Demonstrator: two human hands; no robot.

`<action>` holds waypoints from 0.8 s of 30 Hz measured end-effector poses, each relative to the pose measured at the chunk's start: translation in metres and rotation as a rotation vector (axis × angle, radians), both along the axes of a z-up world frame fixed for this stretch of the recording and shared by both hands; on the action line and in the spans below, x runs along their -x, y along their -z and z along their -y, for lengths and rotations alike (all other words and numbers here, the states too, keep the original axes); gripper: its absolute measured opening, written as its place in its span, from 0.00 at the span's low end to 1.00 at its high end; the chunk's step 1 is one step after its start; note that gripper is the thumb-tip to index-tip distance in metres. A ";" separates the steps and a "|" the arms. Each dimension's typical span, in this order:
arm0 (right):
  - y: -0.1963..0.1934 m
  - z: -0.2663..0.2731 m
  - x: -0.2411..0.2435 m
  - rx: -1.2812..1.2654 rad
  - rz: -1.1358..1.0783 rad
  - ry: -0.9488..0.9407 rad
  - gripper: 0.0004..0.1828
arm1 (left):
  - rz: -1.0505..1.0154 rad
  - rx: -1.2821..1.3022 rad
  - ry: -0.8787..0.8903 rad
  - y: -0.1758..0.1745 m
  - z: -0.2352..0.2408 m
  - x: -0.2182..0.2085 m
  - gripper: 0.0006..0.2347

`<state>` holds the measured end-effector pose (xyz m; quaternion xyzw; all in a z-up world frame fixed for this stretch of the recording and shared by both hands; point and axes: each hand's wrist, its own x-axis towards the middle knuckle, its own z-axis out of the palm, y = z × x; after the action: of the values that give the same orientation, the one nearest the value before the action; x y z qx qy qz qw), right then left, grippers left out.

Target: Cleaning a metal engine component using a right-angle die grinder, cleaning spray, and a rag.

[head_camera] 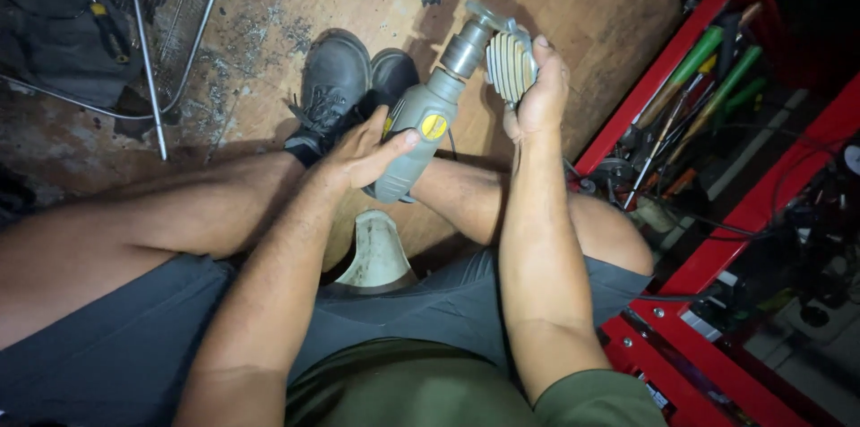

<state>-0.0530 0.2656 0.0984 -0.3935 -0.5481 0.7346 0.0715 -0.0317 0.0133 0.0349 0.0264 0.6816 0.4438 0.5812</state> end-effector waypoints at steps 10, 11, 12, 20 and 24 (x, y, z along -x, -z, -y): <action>0.012 0.003 0.000 -0.015 -0.118 -0.015 0.22 | 0.019 0.014 0.047 -0.003 -0.001 0.003 0.47; 0.013 0.004 0.000 -0.027 -0.132 -0.014 0.22 | 0.009 0.011 0.053 0.000 -0.001 0.002 0.47; 0.014 0.005 -0.001 -0.039 -0.144 -0.013 0.23 | 0.000 0.008 0.059 0.003 -0.001 0.000 0.48; 0.026 0.017 0.008 -0.300 -0.175 0.140 0.12 | 0.022 -0.013 0.058 -0.020 0.006 0.012 0.50; 0.037 0.002 0.004 -0.449 -0.166 0.061 0.12 | 0.019 -0.013 0.068 -0.027 0.004 0.015 0.50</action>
<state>-0.0570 0.2635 0.0615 -0.3223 -0.6779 0.6216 0.2241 -0.0471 0.0098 0.0621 0.0492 0.6719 0.4287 0.6020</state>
